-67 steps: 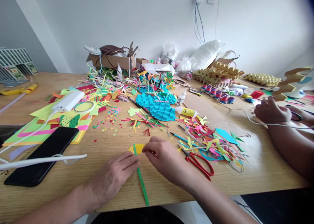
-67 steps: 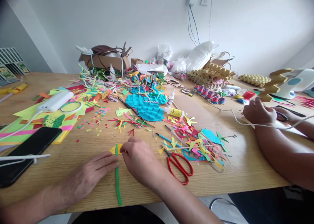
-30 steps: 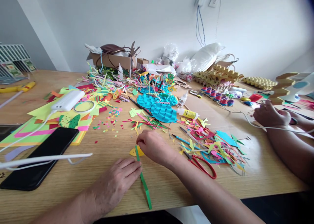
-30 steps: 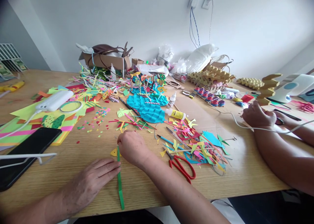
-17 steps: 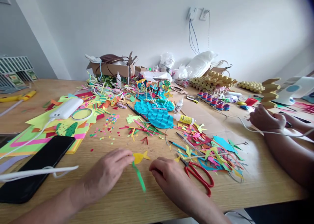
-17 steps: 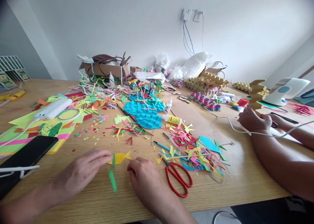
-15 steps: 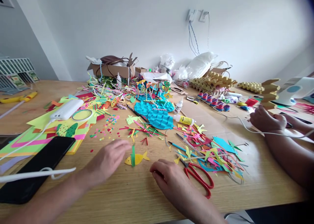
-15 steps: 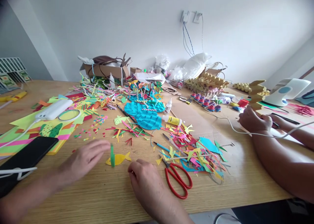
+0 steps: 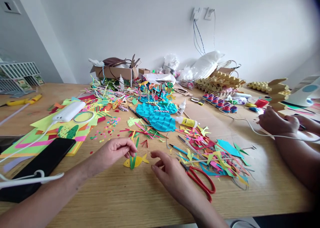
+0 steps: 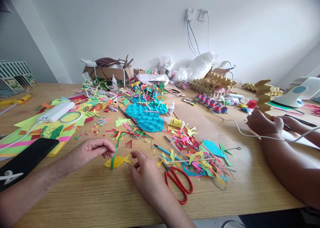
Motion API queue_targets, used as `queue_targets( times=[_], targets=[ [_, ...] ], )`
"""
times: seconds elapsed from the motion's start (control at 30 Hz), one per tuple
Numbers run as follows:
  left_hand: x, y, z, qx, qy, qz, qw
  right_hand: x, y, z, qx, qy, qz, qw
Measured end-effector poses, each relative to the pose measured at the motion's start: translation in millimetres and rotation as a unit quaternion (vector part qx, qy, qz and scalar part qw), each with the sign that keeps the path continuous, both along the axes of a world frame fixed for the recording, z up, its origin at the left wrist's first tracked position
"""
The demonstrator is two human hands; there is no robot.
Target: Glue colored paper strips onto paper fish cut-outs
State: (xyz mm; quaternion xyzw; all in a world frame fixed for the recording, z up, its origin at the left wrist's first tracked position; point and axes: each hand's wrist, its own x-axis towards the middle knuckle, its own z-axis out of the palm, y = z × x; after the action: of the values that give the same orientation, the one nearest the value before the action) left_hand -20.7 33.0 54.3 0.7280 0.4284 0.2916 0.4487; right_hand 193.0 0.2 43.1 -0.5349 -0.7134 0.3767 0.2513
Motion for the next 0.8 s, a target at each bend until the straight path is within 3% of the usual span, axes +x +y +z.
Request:
queue_targets(
  times=[0.1,0.2,0.3,0.4,0.47,0.57,0.67,0.8],
  targets=[
    [1,-13,6.0,0.012,0.0,-0.051,0.999,-14,6,-1.7,-0.105,0.136,-0.007,0.985],
    [1,-25,11.3,0.03,0.018,-0.106,0.994,-29,6,-3.4,-0.225,0.303,0.014,0.926],
    [-2,-33,16.0,0.041,0.041,-0.126,0.99,-39,0,-8.5,-0.264,0.393,0.052,0.879],
    [-12,-36,20.0,0.047,0.057,-0.122,0.99,-42,-7,-18.0,-0.223,0.357,0.065,0.905],
    [-21,-38,21.6,0.068,0.034,-0.082,0.994,-40,-13,-23.0,-0.165,0.285,0.055,0.943],
    [-30,-37,23.6,0.111,-0.098,0.08,0.986,-37,-20,-24.1,-0.065,0.165,0.069,0.982],
    [-32,-32,30.1,0.099,-0.31,0.247,0.913,-36,-24,-21.5,0.005,0.083,0.109,0.991],
    [-35,-16,43.9,-0.006,-0.457,0.326,0.828,-39,-28,-22.1,0.058,0.024,0.155,0.986]
  ],
)
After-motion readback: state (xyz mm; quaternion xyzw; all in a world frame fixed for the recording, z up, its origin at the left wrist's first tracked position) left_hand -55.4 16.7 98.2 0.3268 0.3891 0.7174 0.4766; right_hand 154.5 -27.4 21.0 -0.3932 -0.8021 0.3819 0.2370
